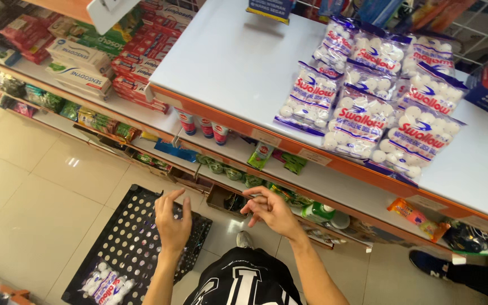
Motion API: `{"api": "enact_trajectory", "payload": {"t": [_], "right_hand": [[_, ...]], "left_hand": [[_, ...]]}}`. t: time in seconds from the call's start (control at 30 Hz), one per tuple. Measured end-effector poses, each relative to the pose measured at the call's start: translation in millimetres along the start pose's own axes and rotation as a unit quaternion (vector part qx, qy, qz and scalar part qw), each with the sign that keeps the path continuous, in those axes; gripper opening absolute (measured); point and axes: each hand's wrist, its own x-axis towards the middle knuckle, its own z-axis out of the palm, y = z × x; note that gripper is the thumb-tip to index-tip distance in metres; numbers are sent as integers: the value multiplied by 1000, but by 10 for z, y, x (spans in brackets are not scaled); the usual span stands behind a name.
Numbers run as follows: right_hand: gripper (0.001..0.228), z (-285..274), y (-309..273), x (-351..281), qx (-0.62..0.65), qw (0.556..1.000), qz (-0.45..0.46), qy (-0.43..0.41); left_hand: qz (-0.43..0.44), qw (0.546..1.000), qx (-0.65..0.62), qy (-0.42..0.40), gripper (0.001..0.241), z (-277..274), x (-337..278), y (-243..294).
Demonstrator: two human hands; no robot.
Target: The person takes bags of mothballs from a black crate and organizes them on a shelf next to other personal care products.
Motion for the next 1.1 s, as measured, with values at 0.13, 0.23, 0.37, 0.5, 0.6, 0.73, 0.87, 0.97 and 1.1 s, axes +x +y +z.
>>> {"api": "enact_trajectory", "payload": {"t": [0.13, 0.23, 0.37, 0.5, 0.6, 0.73, 0.87, 0.97, 1.1], "right_hand": [[30, 251, -25, 151, -13, 993, 101, -52], [28, 511, -7, 283, -41, 984, 159, -76], [28, 878, 120, 439, -93, 968, 184, -141], [29, 1256, 153, 527, -87, 961, 199, -171], [30, 1440, 210, 611, -108, 950, 143, -255], [32, 1689, 491, 688, -111, 932, 165, -302], [34, 1975, 618, 663, -109, 922, 130, -348], [34, 2238, 722, 648, -125, 915, 139, -357], [39, 2607, 1188, 718, -188, 905, 118, -364]], "left_hand": [[-143, 986, 72, -49, 24, -408, -618, -430], [-228, 947, 215, -76, 29, -551, -1075, -837], [-295, 914, 264, -84, 38, -759, -1440, -1017], [-284, 934, 213, -43, 31, -927, -1590, -985], [-251, 943, 220, -5, 26, -1061, -1613, -847], [-266, 915, 301, 26, 22, -1213, -1847, -888], [-308, 873, 375, 43, 28, -1341, -2161, -958], [-327, 872, 363, 18, 27, -1404, -2232, -874], [-314, 894, 319, 4, 27, -1407, -2279, -811]]}}
